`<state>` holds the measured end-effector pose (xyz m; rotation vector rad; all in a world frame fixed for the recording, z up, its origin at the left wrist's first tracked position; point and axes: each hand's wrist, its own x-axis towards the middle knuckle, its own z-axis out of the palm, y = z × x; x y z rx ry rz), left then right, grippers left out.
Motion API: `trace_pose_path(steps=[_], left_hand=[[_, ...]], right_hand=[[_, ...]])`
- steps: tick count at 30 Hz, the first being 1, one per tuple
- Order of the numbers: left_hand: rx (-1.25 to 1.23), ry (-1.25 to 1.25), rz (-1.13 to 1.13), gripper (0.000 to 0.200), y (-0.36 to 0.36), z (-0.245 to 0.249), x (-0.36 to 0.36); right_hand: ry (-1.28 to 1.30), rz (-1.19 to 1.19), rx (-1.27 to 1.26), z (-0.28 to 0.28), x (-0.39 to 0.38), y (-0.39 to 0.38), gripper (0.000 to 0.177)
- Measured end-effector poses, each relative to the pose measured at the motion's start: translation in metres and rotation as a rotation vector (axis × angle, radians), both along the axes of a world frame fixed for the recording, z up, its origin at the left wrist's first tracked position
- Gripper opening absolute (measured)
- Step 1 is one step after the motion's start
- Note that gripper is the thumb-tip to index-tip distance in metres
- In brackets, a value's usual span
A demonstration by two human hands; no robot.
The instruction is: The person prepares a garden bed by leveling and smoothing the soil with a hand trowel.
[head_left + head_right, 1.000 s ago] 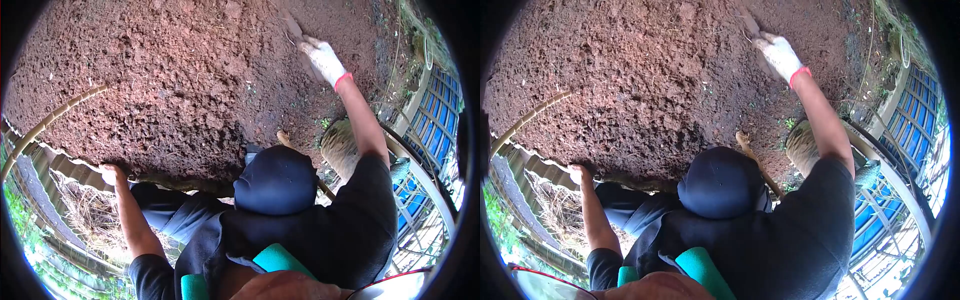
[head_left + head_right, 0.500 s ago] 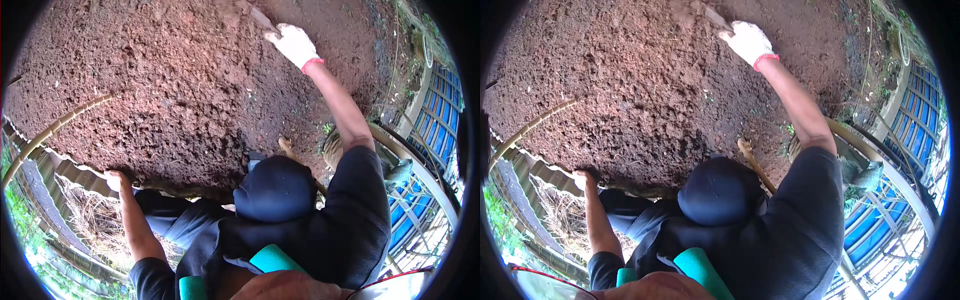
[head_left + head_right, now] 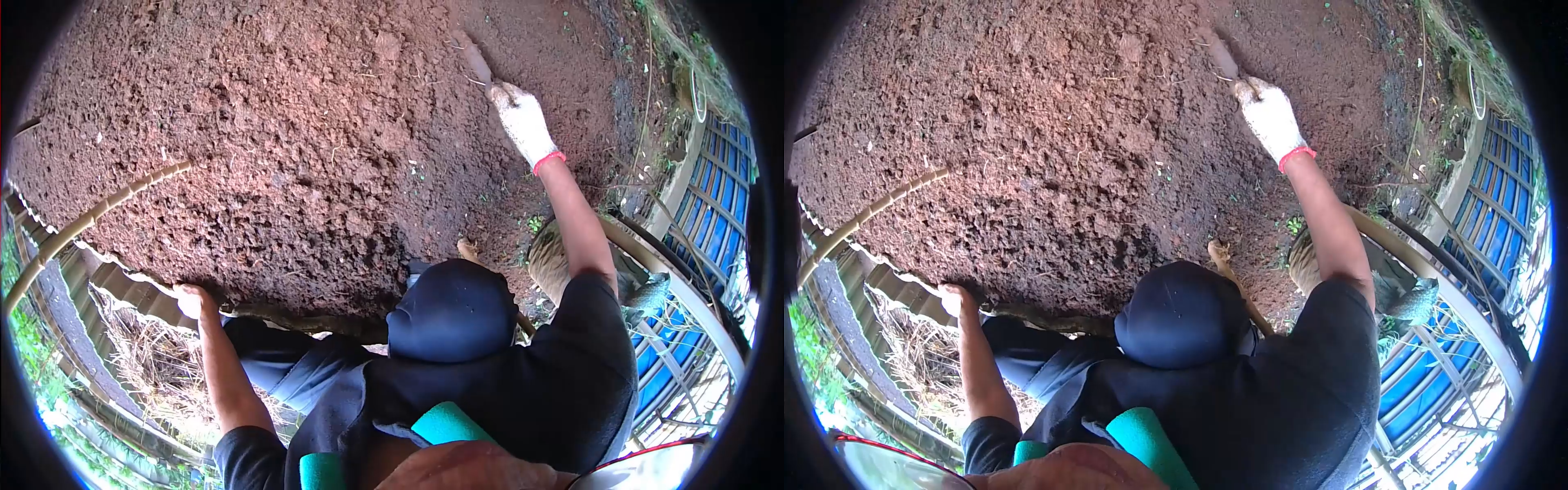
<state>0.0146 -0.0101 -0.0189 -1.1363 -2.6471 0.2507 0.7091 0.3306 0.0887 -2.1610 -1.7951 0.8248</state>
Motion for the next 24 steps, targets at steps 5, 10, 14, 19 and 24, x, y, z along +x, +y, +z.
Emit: trace_pose_path(steps=[5,10,14,19,24], left_hand=[[-0.047,-0.111,0.230,0.034,0.014,0.010,0.006],[-0.022,0.423,-0.280,0.026,-0.002,-0.006,-0.003],[-0.051,0.077,-0.027,0.024,0.006,0.001,0.000],[0.023,0.196,-0.184,0.023,0.003,-0.002,0.002],[-0.023,0.102,-0.027,0.024,0.010,0.005,0.011]], right_hand=[[0.063,0.031,-0.110,-0.055,-0.033,0.083,0.045],[-0.091,0.131,0.033,-0.025,-0.059,0.079,0.050],[-0.046,0.147,-0.126,0.013,-0.054,0.062,0.060],[0.047,0.117,0.064,-0.004,-0.022,0.052,0.043],[-0.467,0.248,0.150,0.031,-0.020,0.043,0.039]])
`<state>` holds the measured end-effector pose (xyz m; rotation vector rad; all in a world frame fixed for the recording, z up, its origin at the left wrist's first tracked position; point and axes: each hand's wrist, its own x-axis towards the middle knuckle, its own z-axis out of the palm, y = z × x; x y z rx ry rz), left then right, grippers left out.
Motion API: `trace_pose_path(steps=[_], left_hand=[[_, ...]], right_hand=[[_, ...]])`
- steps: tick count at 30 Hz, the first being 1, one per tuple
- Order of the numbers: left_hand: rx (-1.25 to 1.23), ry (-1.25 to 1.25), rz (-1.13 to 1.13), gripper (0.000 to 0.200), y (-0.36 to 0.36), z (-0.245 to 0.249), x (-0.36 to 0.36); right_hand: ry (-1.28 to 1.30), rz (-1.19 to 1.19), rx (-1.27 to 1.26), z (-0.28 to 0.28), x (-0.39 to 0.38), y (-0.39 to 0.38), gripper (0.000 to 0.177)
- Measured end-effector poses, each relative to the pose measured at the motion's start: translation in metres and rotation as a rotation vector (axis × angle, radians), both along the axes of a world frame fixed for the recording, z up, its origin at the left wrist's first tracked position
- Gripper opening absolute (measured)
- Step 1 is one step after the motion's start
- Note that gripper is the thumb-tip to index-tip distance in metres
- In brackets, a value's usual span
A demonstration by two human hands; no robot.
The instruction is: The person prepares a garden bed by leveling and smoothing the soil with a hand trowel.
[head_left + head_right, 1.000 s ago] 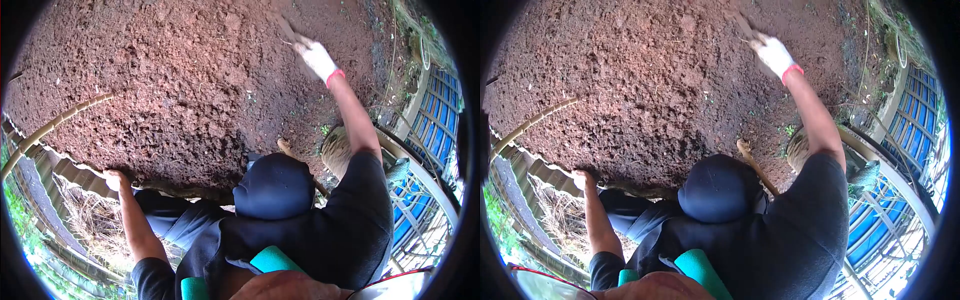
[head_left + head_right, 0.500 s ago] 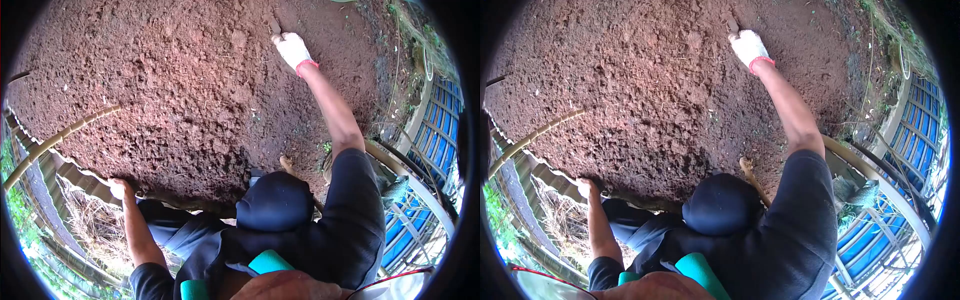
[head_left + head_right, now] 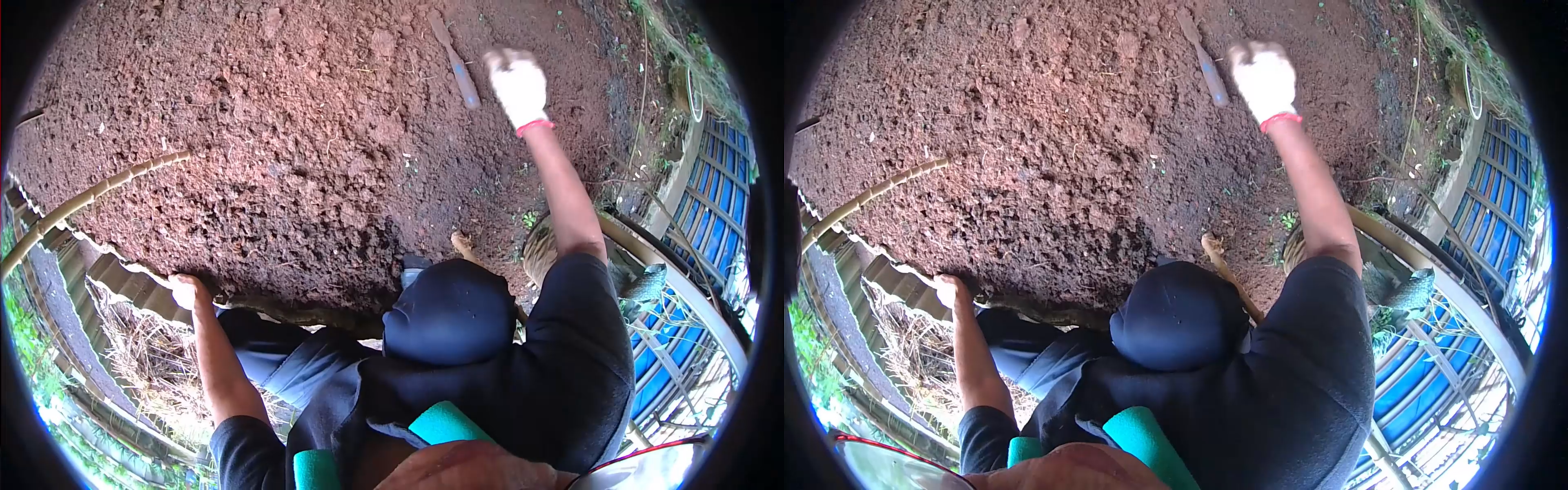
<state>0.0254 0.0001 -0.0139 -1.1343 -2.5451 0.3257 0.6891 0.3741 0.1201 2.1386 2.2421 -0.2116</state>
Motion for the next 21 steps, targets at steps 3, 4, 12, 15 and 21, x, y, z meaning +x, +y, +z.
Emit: trace_pose_path(steps=[3,4,12,15,21], left_hand=[[-0.023,-0.044,0.063,0.022,0.001,-0.001,-0.002],[-0.030,-0.038,0.058,0.021,0.000,-0.002,-0.003],[0.034,-0.038,0.034,0.026,0.003,-0.003,0.005],[-0.040,0.124,-0.037,0.025,-0.004,-0.008,0.003],[-0.013,-0.090,0.188,0.034,0.003,-0.005,0.002]], right_hand=[[0.056,0.058,0.060,-0.050,-0.024,-0.023,0.047],[-0.078,0.001,0.011,-0.056,-0.030,-0.021,0.055],[0.354,-0.175,0.210,-0.055,0.025,0.020,0.047],[0.191,-0.288,-0.064,-0.023,0.005,0.027,0.050],[0.279,-0.144,-0.008,-0.009,-0.006,0.008,0.053]])
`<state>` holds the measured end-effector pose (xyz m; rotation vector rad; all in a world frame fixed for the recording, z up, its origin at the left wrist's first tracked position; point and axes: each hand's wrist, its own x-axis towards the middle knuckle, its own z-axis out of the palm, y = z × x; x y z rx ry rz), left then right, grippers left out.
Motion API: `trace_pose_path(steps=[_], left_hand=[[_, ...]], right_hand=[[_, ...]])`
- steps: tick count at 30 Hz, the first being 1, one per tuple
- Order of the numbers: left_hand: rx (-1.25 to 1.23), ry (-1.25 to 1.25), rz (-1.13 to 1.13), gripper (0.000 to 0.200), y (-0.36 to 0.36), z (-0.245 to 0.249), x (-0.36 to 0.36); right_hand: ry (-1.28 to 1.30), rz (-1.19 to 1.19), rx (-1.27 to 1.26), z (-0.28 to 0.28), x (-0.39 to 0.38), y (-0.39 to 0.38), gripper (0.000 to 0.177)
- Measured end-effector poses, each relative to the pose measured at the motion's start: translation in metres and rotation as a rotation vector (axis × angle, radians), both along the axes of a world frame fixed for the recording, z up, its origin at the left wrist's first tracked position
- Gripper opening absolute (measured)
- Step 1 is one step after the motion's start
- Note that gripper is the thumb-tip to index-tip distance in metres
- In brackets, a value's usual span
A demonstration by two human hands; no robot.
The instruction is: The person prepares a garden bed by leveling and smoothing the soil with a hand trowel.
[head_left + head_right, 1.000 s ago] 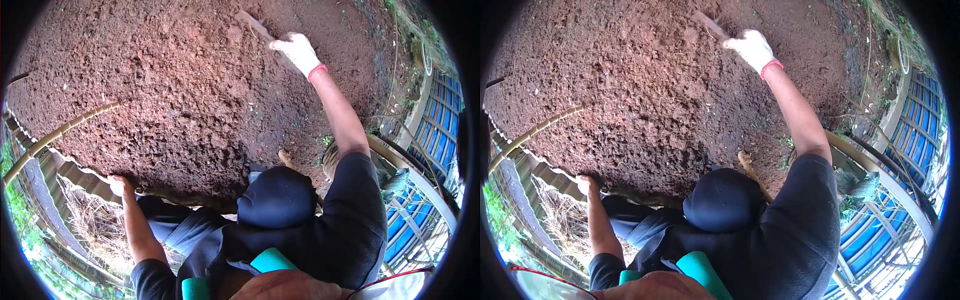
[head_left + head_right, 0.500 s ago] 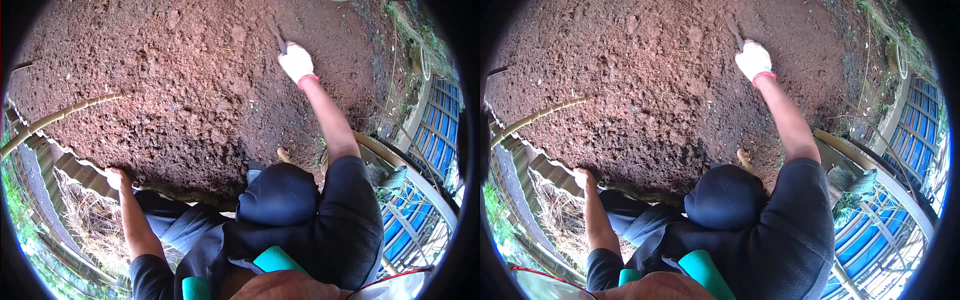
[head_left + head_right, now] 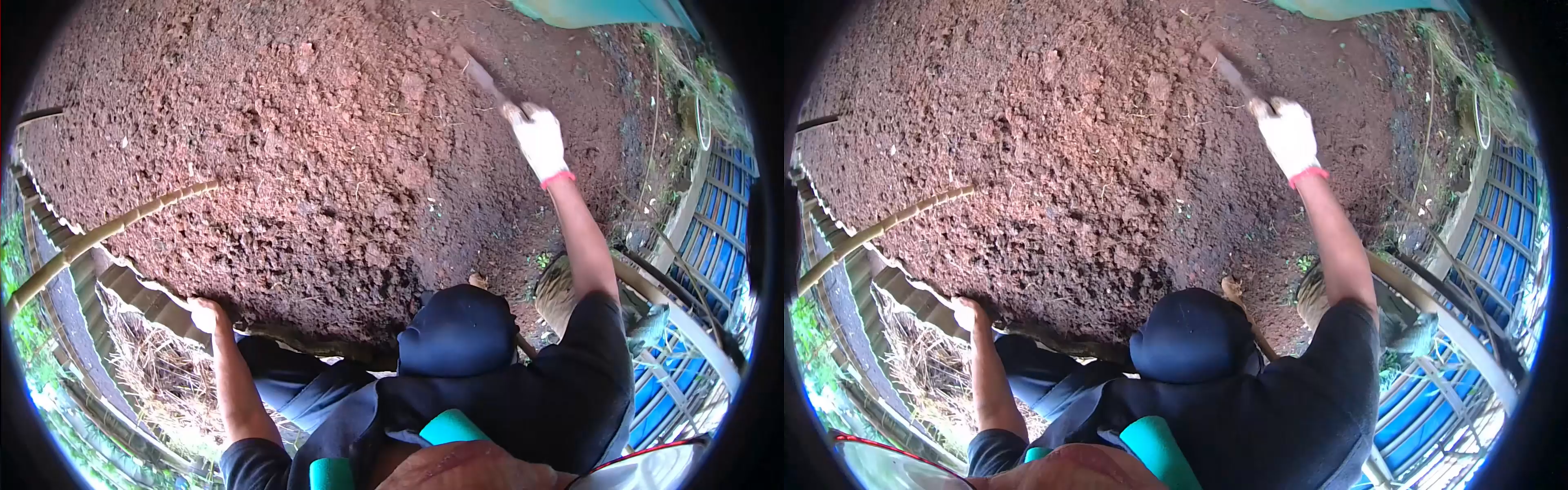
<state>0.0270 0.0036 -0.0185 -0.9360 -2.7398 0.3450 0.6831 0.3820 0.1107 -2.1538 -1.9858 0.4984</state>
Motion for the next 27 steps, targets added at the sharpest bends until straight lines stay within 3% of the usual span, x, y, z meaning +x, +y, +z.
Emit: trace_pose_path(steps=[1,3,4,6,9,11,13,14,19,21,22,23,24,25,27], left_hand=[[-0.037,-0.003,0.049,0.036,-0.005,0.002,0.004],[0.182,-0.149,-0.196,0.038,-0.024,0.000,-0.010],[0.245,-0.104,-0.140,0.035,-0.011,0.007,0.007],[0.031,-0.048,-0.038,0.035,-0.012,0.014,0.000],[-0.056,-0.116,0.125,0.035,0.008,0.017,0.008],[-0.075,-0.147,0.155,0.034,0.012,0.019,0.010],[-0.088,-0.156,0.128,0.033,0.004,0.016,0.005],[-0.042,-0.055,0.025,0.034,-0.006,0.007,0.002],[0.055,-0.002,-0.112,0.034,-0.011,0.006,0.004],[0.030,-0.131,0.003,0.036,-0.008,0.010,0.003],[0.048,-0.071,-0.062,0.033,-0.008,0.004,0.000],[0.059,-0.012,-0.129,0.031,-0.010,0.002,-0.002],[0.065,0.045,-0.199,0.029,-0.017,0.002,-0.005],[0.040,-0.043,-0.123,0.032,-0.008,0.009,-0.004],[-0.025,-0.235,0.042,0.038,0.005,0.028,0.012]], right_hand=[[0.109,0.008,-0.073,-0.021,-0.005,0.022,0.053],[-0.029,-0.039,0.045,-0.071,-0.038,0.067,0.054],[-0.039,-0.072,0.073,-0.077,-0.043,0.077,0.054],[-0.024,-0.088,0.094,-0.087,-0.045,0.075,0.056],[-0.033,-0.006,-0.238,-0.074,-0.034,0.098,0.058],[0.043,-0.093,-0.351,-0.021,-0.072,0.083,0.052],[-0.072,0.120,0.008,-0.019,-0.079,0.060,0.049],[-0.005,0.094,-0.093,0.015,-0.088,0.045,0.048],[-0.132,0.030,-0.234,0.036,-0.011,-0.003,0.047],[0.138,-0.079,-0.334,0.026,0.014,-0.029,0.046],[0.293,-0.310,-0.573,0.023,0.015,-0.028,0.044],[0.476,-0.330,-0.578,0.009,0.008,-0.019,0.047],[0.391,-0.319,-0.497,-0.033,0.009,-0.007,0.049],[0.316,-0.312,-0.404,-0.072,0.010,0.000,0.051],[0.202,-0.242,-0.392,-0.049,-0.002,-0.004,0.055]])
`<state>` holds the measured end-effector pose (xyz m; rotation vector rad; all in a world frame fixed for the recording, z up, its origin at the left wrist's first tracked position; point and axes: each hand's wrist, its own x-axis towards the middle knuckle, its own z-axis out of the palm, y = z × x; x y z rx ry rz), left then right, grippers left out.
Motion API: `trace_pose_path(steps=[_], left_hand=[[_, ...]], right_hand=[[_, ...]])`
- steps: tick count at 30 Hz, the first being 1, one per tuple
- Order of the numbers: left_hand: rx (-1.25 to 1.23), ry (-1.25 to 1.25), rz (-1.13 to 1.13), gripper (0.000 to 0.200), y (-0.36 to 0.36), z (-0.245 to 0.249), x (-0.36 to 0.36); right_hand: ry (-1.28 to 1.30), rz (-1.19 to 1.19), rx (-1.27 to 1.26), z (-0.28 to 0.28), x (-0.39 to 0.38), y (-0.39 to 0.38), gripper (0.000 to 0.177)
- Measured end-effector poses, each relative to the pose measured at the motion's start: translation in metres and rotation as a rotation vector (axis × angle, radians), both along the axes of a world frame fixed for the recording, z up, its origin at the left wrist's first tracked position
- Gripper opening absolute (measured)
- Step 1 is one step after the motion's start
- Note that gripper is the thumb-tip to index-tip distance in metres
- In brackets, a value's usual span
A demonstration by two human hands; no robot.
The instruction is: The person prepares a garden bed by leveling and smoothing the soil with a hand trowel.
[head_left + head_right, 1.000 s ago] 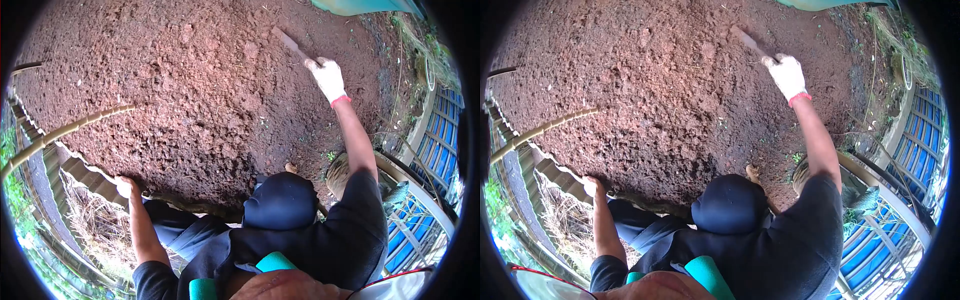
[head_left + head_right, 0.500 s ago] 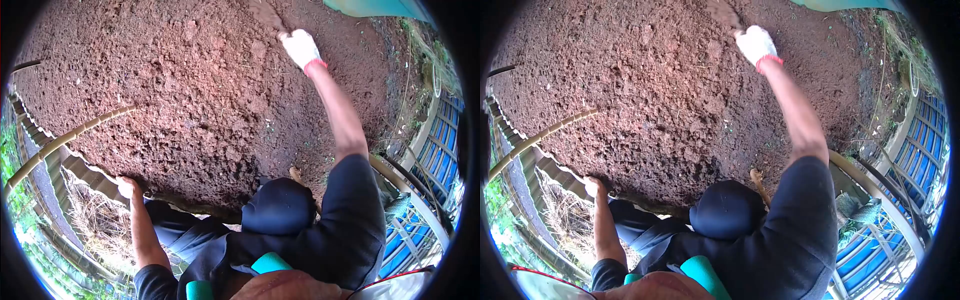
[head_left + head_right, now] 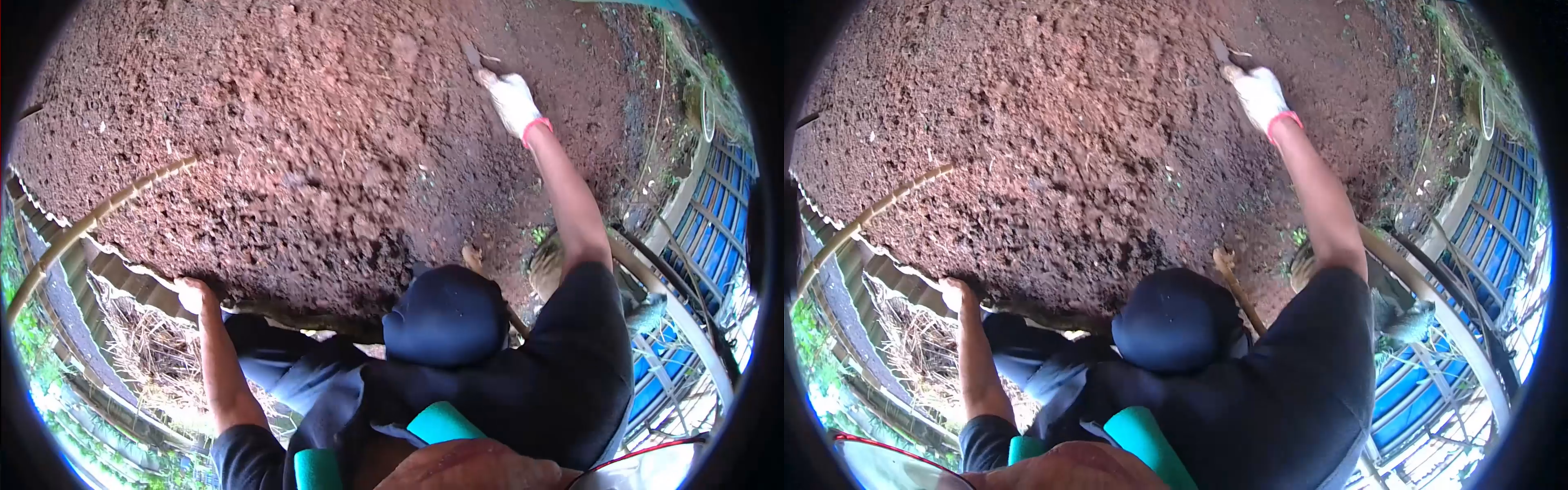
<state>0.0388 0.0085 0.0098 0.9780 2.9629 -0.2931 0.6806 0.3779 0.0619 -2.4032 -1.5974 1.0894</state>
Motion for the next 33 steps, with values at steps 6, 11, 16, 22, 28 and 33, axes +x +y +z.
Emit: trace_pose_path(steps=[6,11,16,22,28,33], left_hand=[[0.021,-0.010,0.084,0.037,0.001,-0.005,-0.004],[-0.033,0.029,0.104,0.038,0.003,-0.013,-0.009],[-0.013,0.015,0.125,0.043,-0.011,-0.020,-0.022],[0.096,0.347,-0.290,0.019,-0.034,-0.048,-0.044],[0.012,-0.056,0.105,0.045,-0.007,-0.010,-0.013],[0.028,-0.025,0.017,0.042,-0.005,-0.003,-0.006]], right_hand=[[-0.085,0.302,0.087,0.079,-0.023,-0.017,0.060],[-0.027,0.250,-0.011,0.030,0.002,0.005,0.065],[-0.036,0.102,0.023,-0.011,-0.065,0.026,0.060],[-0.155,0.367,0.267,0.070,-0.051,-0.008,0.056],[-0.243,0.280,0.082,0.023,-0.001,0.030,0.060],[-0.306,0.242,0.079,0.005,-0.040,0.059,0.061]])
